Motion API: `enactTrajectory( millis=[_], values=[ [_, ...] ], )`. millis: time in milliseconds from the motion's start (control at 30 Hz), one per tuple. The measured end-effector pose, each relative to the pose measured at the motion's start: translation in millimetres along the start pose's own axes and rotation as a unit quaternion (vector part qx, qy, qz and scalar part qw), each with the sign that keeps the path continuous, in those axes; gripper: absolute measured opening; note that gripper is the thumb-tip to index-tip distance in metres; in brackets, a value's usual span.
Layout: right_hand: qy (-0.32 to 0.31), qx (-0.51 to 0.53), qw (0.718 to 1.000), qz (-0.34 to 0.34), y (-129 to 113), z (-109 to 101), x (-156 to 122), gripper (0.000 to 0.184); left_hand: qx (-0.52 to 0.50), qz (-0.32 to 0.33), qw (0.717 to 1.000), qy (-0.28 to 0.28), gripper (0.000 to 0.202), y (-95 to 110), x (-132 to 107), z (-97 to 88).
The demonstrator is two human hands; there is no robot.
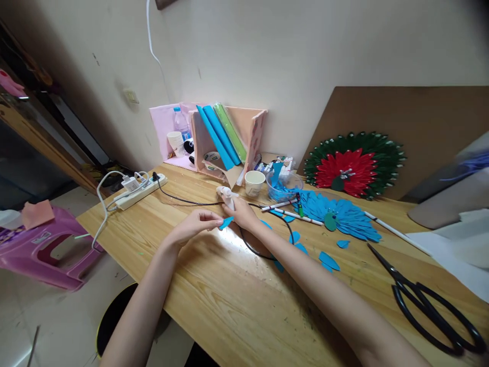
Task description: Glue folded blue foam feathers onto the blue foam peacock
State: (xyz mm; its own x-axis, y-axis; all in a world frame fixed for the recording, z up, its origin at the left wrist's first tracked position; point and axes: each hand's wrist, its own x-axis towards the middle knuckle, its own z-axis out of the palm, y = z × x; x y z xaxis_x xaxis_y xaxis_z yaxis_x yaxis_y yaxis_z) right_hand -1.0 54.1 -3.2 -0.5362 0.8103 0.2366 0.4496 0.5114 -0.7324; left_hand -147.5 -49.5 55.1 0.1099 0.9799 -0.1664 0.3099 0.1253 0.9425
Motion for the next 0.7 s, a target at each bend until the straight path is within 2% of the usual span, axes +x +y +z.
enactTrajectory(
  millis=[100, 167, 267, 400, 500, 600, 700],
  values=[
    [-0.019, -0.017, 0.999, -0.025, 3, -24, -28, 0.024, -0.022, 0.020, 0.997, -0.076, 0.026, 16, 5, 27.2],
    [-0.005, -0.042, 0.998, -0.052, 9, -47, -58, 0.028, -0.034, 0.030, 0.992, -0.116, 0.024, 23, 16, 46.9],
    [0.015, -0.033, 0.999, -0.024, 20, -85, -108, 0.019, -0.032, 0.037, 0.989, -0.143, 0.026, 24, 38, 79.6],
    [0.082, -0.008, 0.995, 0.056, 41, -123, -162, 0.017, -0.004, 0.041, 0.990, -0.135, 0.028, 18, 63, 127.2],
    [0.113, 0.000, 0.991, 0.066, 57, -138, -183, 0.017, 0.004, 0.077, 0.987, -0.139, 0.029, 14, 68, 156.0],
    [0.123, 0.012, 0.991, 0.055, 67, -144, -191, 0.018, 0.035, 0.112, 0.986, -0.119, 0.030, 9, 65, 171.1],
    [0.109, 0.023, 0.993, 0.039, 69, -144, -193, 0.020, 0.071, 0.147, 0.983, -0.083, 0.027, 3, 61, 174.7]
  ],
)
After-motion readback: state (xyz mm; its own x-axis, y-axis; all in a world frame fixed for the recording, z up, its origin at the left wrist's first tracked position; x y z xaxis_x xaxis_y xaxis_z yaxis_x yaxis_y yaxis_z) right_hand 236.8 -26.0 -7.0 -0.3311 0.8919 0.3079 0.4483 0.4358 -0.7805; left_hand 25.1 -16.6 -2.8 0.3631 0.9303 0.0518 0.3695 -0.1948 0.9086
